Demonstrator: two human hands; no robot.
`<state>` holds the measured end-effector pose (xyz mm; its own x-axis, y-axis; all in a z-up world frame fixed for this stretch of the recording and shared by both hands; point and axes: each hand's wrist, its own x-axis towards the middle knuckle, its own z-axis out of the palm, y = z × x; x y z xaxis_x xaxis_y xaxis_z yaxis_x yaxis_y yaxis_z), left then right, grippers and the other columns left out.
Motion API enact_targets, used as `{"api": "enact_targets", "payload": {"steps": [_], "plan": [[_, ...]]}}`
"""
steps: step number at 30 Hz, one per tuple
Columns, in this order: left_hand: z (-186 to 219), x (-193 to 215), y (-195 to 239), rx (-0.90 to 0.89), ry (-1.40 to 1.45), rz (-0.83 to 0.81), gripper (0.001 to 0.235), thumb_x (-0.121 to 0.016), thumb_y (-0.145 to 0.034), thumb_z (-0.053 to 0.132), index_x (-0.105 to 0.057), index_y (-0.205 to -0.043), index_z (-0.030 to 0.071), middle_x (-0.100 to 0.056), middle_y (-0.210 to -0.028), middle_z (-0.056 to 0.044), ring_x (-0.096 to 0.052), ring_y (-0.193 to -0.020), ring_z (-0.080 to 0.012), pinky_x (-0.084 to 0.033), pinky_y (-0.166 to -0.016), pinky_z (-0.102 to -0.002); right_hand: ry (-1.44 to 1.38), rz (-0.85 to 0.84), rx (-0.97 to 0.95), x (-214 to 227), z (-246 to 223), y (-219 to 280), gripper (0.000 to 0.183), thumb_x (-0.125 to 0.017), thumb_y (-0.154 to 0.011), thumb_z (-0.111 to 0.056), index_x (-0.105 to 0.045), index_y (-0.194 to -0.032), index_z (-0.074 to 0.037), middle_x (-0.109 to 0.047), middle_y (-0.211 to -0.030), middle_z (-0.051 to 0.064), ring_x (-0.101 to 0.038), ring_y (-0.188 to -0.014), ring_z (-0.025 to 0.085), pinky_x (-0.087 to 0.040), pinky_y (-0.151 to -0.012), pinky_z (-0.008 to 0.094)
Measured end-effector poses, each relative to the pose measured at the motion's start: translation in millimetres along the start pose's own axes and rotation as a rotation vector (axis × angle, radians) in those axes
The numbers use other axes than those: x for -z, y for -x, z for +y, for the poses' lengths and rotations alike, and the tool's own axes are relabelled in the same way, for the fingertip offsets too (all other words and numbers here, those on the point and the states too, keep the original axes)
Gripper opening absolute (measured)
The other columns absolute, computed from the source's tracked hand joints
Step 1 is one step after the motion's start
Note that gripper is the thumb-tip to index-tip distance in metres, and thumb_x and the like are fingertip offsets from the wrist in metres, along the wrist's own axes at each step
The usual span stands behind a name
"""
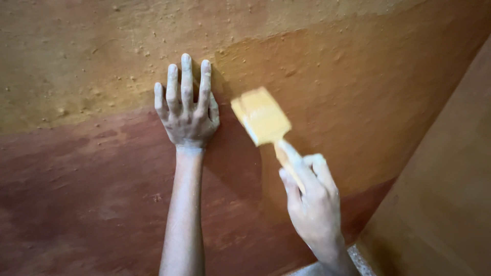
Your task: The person paints a wall with yellow paint using a paintbrush. They repeatedly dip the brush into a small container on the floor and apply paint to the wall surface in vertical strokes.
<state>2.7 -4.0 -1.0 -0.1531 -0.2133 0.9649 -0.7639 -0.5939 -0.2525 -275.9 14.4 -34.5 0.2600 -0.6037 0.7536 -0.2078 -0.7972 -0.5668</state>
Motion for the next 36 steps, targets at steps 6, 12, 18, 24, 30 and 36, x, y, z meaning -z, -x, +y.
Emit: {"api": "enact_targets", "payload": {"steps": [6,12,18,24,30,36], "plan": [[1,2,0,0.006,0.027,-0.011,0.049,-0.050,-0.110,0.028,-0.054,-0.159,0.028,-0.044,-0.165,-0.004,-0.039,-0.152,-0.0240,-0.025,-0.128,-0.047,0.011,0.120,0.119,-39,-5,-46,0.050,-0.072,-0.096,-0.003,-0.061,-0.144,-0.011,-0.052,-0.095,0.011,-0.056,-0.078,0.023,-0.050,-0.070,0.038],[2,8,-3,0.000,0.008,-0.003,0.048,-0.052,-0.111,0.027,-0.055,-0.159,0.027,-0.045,-0.165,-0.004,-0.040,-0.152,-0.0243,-0.024,-0.128,-0.047,0.001,-0.017,-0.024,-8,4,-7,0.050,-0.073,-0.089,-0.004,-0.065,-0.137,-0.016,-0.054,-0.090,0.007,-0.059,-0.074,0.020,-0.052,-0.067,0.034],[1,5,-1,0.001,0.025,-0.013,0.049,-0.053,-0.109,0.027,-0.055,-0.159,0.026,-0.045,-0.164,-0.005,-0.040,-0.151,-0.0251,-0.026,-0.127,-0.048,-0.028,0.196,0.174,-43,11,-26,0.049,-0.070,-0.098,-0.003,-0.059,-0.146,-0.012,-0.052,-0.101,0.010,-0.057,-0.087,0.023,-0.052,-0.078,0.037],[1,4,-2,0.000,0.001,0.012,0.050,-0.052,-0.110,0.027,-0.053,-0.160,0.028,-0.044,-0.165,-0.003,-0.040,-0.151,-0.0239,-0.026,-0.128,-0.047,0.000,-0.067,-0.022,-28,1,-8,0.050,-0.073,-0.090,-0.006,-0.064,-0.139,-0.015,-0.055,-0.091,0.009,-0.059,-0.073,0.022,-0.052,-0.068,0.038],[1,2,1,0.000,0.015,-0.007,0.049,-0.052,-0.111,0.027,-0.053,-0.160,0.027,-0.044,-0.165,-0.004,-0.039,-0.152,-0.0245,-0.025,-0.128,-0.047,-0.017,0.093,0.094,-9,-3,-4,0.048,-0.070,-0.095,-0.004,-0.061,-0.142,-0.013,-0.054,-0.097,0.009,-0.058,-0.081,0.022,-0.051,-0.071,0.037],[-1,3,1,-0.005,0.035,-0.021,0.051,-0.053,-0.110,0.027,-0.052,-0.161,0.027,-0.042,-0.166,-0.004,-0.037,-0.153,-0.0242,-0.024,-0.128,-0.047,-0.064,0.034,0.117,-48,0,-35,0.049,-0.069,-0.098,-0.004,-0.058,-0.145,-0.013,-0.052,-0.096,0.011,-0.060,-0.080,0.026,-0.052,-0.072,0.040]]}}
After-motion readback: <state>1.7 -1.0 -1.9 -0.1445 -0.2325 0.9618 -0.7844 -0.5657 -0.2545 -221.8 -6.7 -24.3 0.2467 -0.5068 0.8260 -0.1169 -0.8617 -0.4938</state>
